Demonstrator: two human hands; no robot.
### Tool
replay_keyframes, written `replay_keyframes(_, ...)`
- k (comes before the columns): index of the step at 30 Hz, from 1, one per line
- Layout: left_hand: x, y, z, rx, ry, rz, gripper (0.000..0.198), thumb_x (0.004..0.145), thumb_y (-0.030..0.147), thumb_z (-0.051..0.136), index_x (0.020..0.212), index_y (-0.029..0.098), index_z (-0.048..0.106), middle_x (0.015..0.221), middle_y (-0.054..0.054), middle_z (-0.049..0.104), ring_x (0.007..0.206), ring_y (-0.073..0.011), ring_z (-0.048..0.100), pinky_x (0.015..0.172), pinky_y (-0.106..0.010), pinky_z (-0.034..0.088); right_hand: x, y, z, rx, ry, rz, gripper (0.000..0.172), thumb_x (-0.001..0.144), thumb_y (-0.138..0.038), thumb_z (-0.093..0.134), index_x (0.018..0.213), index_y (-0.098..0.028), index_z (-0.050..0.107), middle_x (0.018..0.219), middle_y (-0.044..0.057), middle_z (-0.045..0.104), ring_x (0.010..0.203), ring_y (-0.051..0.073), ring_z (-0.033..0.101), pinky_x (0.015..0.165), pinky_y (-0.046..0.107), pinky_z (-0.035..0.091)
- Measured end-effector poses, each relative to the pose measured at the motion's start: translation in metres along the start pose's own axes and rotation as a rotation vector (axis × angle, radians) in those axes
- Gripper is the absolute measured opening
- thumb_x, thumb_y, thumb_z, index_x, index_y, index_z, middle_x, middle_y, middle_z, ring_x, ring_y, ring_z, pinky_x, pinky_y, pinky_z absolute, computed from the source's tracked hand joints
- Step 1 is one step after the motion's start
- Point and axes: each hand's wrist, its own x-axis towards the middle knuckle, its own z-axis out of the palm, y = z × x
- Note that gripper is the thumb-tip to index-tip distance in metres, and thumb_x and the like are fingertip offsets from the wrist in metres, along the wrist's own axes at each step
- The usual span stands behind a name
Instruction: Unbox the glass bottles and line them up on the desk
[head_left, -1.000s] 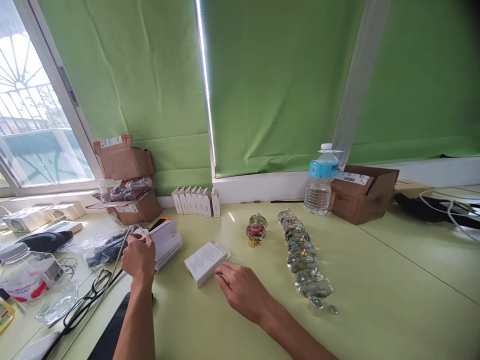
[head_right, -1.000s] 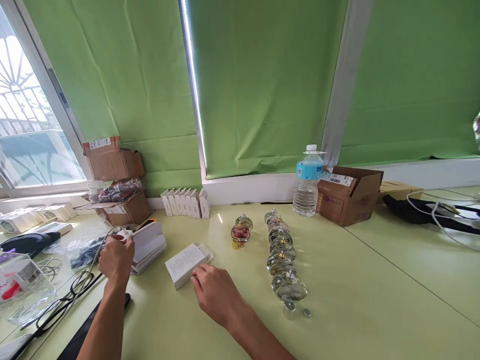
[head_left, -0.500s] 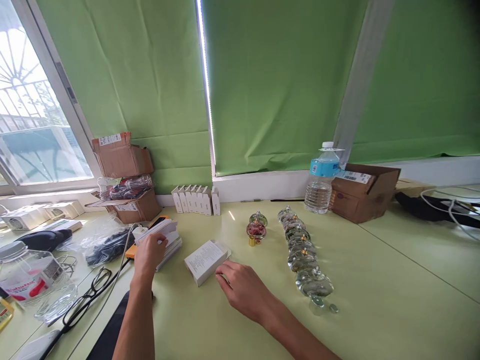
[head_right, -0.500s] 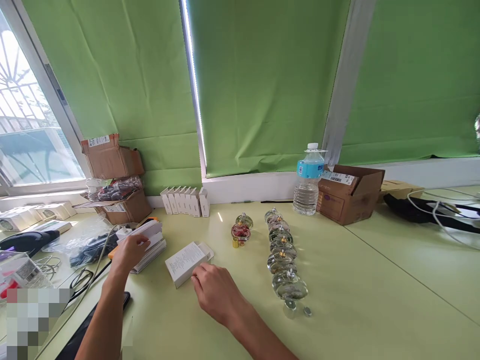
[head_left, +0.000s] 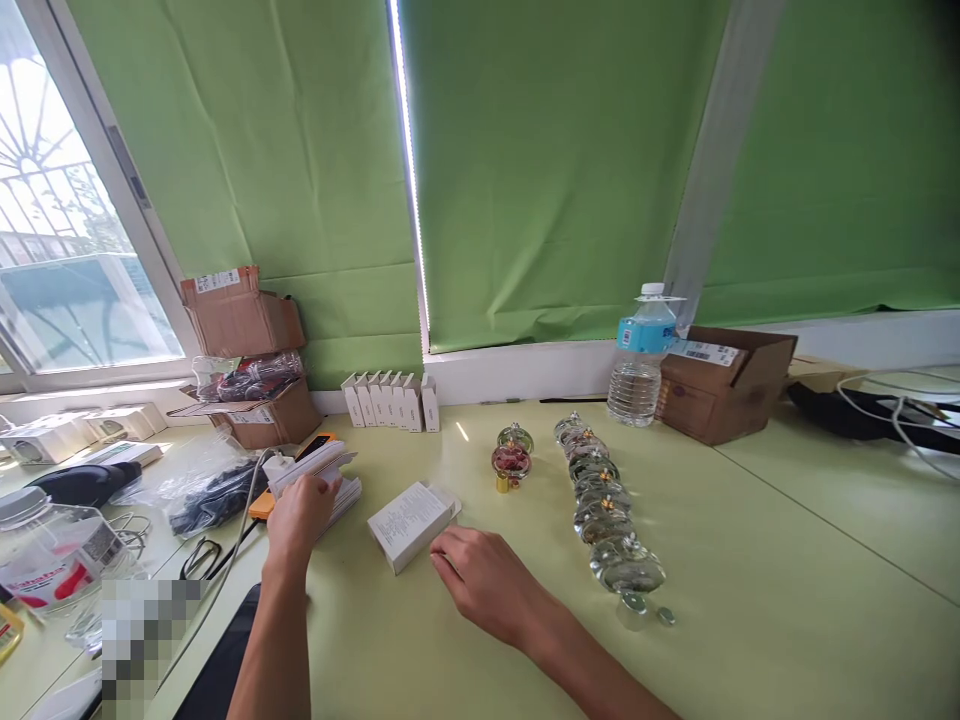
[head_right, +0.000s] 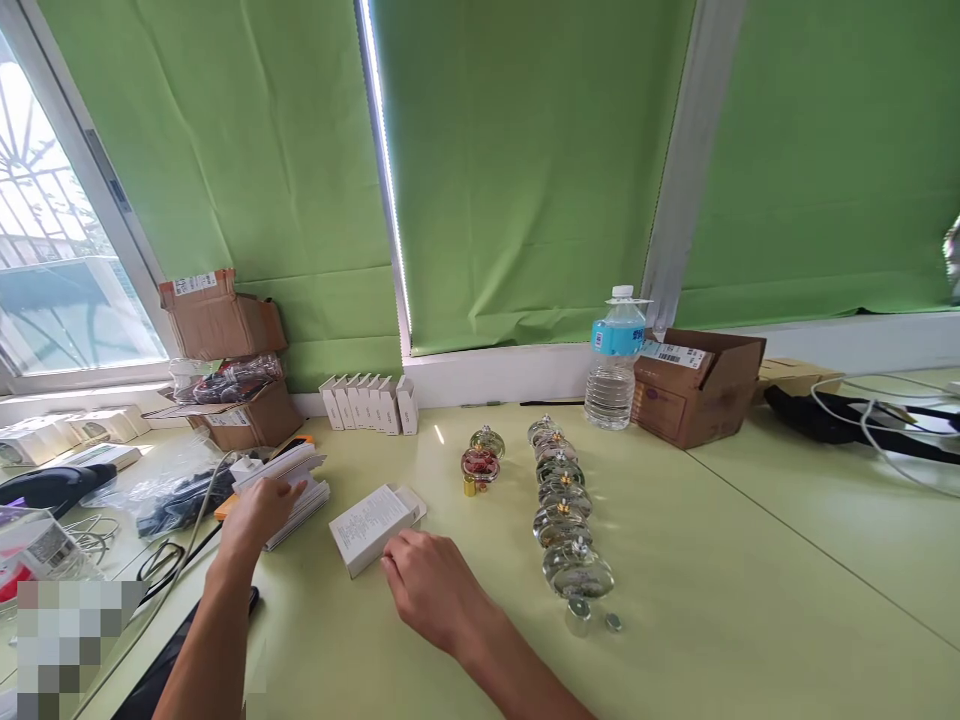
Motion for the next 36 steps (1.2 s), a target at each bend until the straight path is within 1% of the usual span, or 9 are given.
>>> replay_keyframes(5,-0.01,0.027,0.002,0.018,-0.164,0.247,0.034,0.083,0.05,0.052,0.093,0.024,0.071,0.097,-0.009,0.072,0.101,-0.0286,0.063,0.083,-0.033,0.043,0.0,-0.002,0.0,-0.032,-0.003,-0.008,0.026,0.097,-0.023,0.037,0.086,-0.02,0.06,0.086,0.002,0.067,0.076,0.018,0.062,0.063,0.028,0.035)
replay_keyframes(9,-0.03,0.048,0.022,-0.023,-0.379,0.429,0.059,0.07,0.058,0.065,0.117,0.023,0.061,0.121,-0.01,0.064,0.113,-0.0256,0.058,0.092,-0.032,0.043,-0.001,-0.002,0.0,-0.081,0.0,-0.005,0.025,0.096,-0.023,0.039,0.084,-0.019,0.06,0.086,0.003,0.067,0.075,0.018,0.062,0.062,0.029,0.034)
replay_keyframes(14,-0.049,0.056,0.046,-0.011,-0.528,0.482,0.05,0.052,0.052,0.078,0.087,0.02,0.062,0.096,-0.009,0.068,0.093,-0.0287,0.063,0.076,-0.035,0.048,-0.001,0.0,-0.001,-0.086,-0.002,-0.013,0.026,0.096,-0.024,0.037,0.088,-0.019,0.061,0.086,0.002,0.067,0.073,0.017,0.062,0.061,0.028,0.034)
replay_keyframes(18,-0.049,0.06,0.053,-0.059,-0.447,0.468,0.056,0.057,0.048,0.075,0.101,0.022,0.052,0.088,-0.004,0.066,0.082,-0.0264,0.063,0.068,-0.034,0.046,-0.002,-0.001,-0.004,-0.102,-0.008,-0.008,0.026,0.096,-0.024,0.037,0.086,-0.019,0.061,0.087,0.003,0.067,0.074,0.017,0.062,0.06,0.028,0.034)
replay_keyframes(23,-0.045,0.069,0.062,-0.17,-0.214,0.455,0.06,0.079,0.048,0.056,0.127,0.017,0.039,0.107,-0.012,0.06,0.101,-0.0294,0.059,0.081,-0.04,0.045,-0.003,-0.003,-0.004,-0.12,-0.027,-0.016,0.027,0.095,-0.024,0.038,0.084,-0.018,0.062,0.084,0.004,0.068,0.073,0.018,0.063,0.061,0.028,0.035)
replay_keyframes(27,-0.045,0.071,0.069,-0.278,-0.119,0.532,0.059,0.09,0.039,0.043,0.142,0.021,0.023,0.115,-0.01,0.058,0.093,-0.0225,0.062,0.08,-0.037,0.048,-0.005,-0.002,-0.001,-0.137,-0.036,-0.02,0.026,0.093,-0.022,0.039,0.082,-0.017,0.062,0.082,0.006,0.068,0.072,0.019,0.064,0.061,0.028,0.037)
replay_keyframes(30,-0.047,0.071,0.077,-0.328,-0.077,0.608,0.045,0.092,0.035,0.041,0.135,0.023,0.039,0.12,-0.01,0.055,0.095,-0.0206,0.061,0.08,-0.034,0.049,-0.006,-0.003,0.001,-0.145,-0.053,-0.035,0.024,0.092,-0.022,0.041,0.082,-0.017,0.062,0.082,0.007,0.069,0.071,0.02,0.065,0.061,0.028,0.04)
replay_keyframes(33,-0.051,0.073,0.089,-0.31,-0.068,0.642,0.032,0.093,0.034,0.039,0.109,0.022,0.064,0.124,-0.009,0.052,0.099,-0.0204,0.059,0.078,-0.03,0.05,-0.008,-0.006,0.0,-0.146,-0.074,-0.05,0.022,0.091,-0.023,0.043,0.085,-0.017,0.063,0.082,0.007,0.069,0.071,0.021,0.066,0.061,0.029,0.043)
replay_keyframes(36,-0.057,0.078,0.103,-0.216,-0.063,0.64,0.033,0.093,0.032,0.038,0.103,0.024,0.068,0.13,-0.008,0.047,0.102,-0.0205,0.059,0.081,-0.03,0.05,-0.009,-0.011,0.0,-0.149,-0.114,-0.059,0.022,0.089,-0.024,0.044,0.087,-0.016,0.064,0.081,0.008,0.069,0.071,0.023,0.066,0.061,0.03,0.046)
